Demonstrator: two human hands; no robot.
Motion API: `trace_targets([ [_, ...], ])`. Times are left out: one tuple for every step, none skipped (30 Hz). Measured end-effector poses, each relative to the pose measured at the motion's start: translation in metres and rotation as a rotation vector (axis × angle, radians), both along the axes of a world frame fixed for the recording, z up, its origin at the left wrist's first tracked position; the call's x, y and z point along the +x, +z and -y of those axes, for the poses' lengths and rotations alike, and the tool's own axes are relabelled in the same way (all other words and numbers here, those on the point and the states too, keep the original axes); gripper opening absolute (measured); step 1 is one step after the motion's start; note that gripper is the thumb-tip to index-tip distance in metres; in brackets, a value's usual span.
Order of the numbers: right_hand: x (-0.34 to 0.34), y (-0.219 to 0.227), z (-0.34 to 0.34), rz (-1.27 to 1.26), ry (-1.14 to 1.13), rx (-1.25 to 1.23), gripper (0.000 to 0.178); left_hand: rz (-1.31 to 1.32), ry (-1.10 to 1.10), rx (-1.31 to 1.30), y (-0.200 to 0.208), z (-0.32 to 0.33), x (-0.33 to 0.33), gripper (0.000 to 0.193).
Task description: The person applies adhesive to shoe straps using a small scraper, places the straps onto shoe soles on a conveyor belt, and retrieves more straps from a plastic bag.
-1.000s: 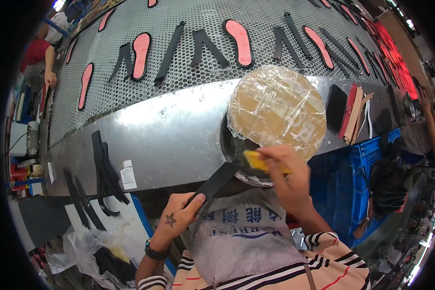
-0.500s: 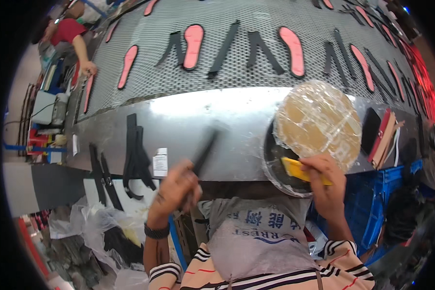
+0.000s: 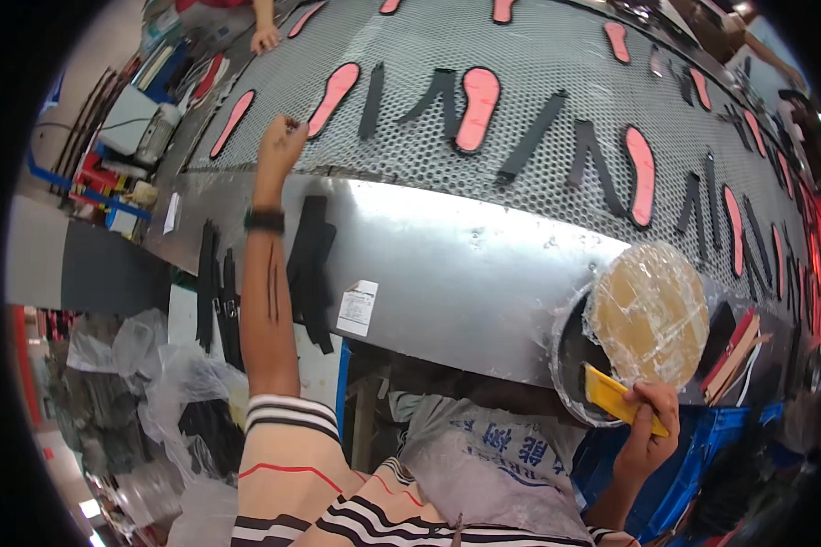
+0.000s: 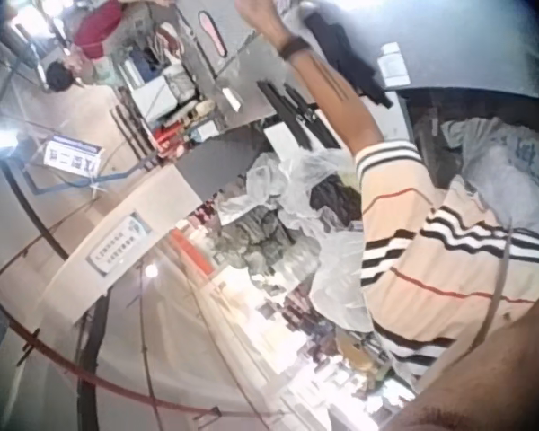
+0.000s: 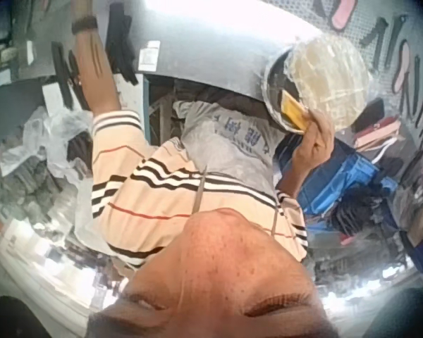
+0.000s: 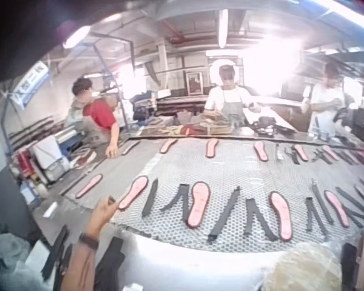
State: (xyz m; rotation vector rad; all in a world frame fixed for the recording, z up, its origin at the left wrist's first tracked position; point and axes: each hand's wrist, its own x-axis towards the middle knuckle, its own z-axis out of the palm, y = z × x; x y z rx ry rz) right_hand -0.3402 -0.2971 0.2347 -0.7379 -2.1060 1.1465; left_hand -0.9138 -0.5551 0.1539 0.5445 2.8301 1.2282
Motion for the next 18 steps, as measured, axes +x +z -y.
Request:
trace_targets([
  [0.001,-0.004,-0.001,0.011,-0.046,-0.024,0.019,-0.224,-0.118,-0.321,0.002,0.014,0.020,0.054],
  [0.000,-0.005,-0.002,0.046,-0.062,-0.029,0.019,-0.174,-0.115,-0.472,0.004,0.020,0.060,0.057],
  [-0.003,-0.003,0.002,0.051,-0.063,-0.032,0.019,-0.128,-0.102,-0.631,0.014,0.028,0.100,0.059],
  [-0.007,0.000,0.005,0.062,-0.014,-0.099,0.019,-0.121,-0.078,-0.643,0.025,0.043,0.120,0.059],
  [-0.011,0.002,0.003,0.079,0.031,-0.154,0.019,-0.004,-0.079,-0.689,0.028,0.051,0.135,0.057],
  [-0.015,0.004,0.005,0.047,0.047,-0.191,0.018,0.107,-0.082,-0.730,0.031,0.057,0.145,0.055],
  [-0.019,0.004,0.003,0.044,0.061,-0.187,0.018,0.108,-0.067,-0.725,0.032,0.061,0.154,0.055],
  [-0.023,0.003,0.001,0.067,0.074,-0.186,0.018,0.015,-0.095,-0.754,0.031,0.065,0.161,0.053],
  [-0.025,0.001,0.003,0.088,0.084,-0.189,0.018,-0.080,-0.124,-0.786,0.030,0.069,0.168,0.051],
  [-0.027,0.000,0.005,0.082,0.087,-0.182,0.018,-0.156,-0.159,-0.713,0.024,0.071,0.177,0.046],
  [-0.030,-0.002,0.009,0.154,0.146,-0.178,0.018,-0.163,-0.155,-0.708,0.021,0.071,0.184,0.046],
  [-0.031,-0.002,0.011,0.229,0.202,-0.176,0.018,-0.198,-0.144,-0.679,0.019,0.071,0.191,0.044],
  [-0.029,0.000,0.012,0.227,0.203,-0.176,0.018,-0.230,-0.134,-0.654,0.017,0.073,0.200,0.042],
  [-0.026,0.002,0.012,0.222,0.233,-0.138,0.018,-0.244,-0.077,-0.650,0.015,0.072,0.209,0.039],
  [-0.023,0.003,0.013,0.217,0.266,-0.101,0.018,-0.246,-0.074,-0.654,0.011,0.071,0.214,0.039],
  [-0.017,-0.001,0.017,0.116,0.147,-0.330,0.018,-0.267,-0.019,-0.644,0.005,0.071,0.218,0.036],
  [-0.019,-0.001,0.018,0.114,0.151,-0.336,0.018,-0.289,0.037,-0.635,0.003,0.072,0.222,0.032],
  [-0.023,-0.002,0.017,0.105,0.132,-0.296,0.019,-0.305,-0.010,-0.647,0.014,0.068,0.229,0.036],
])
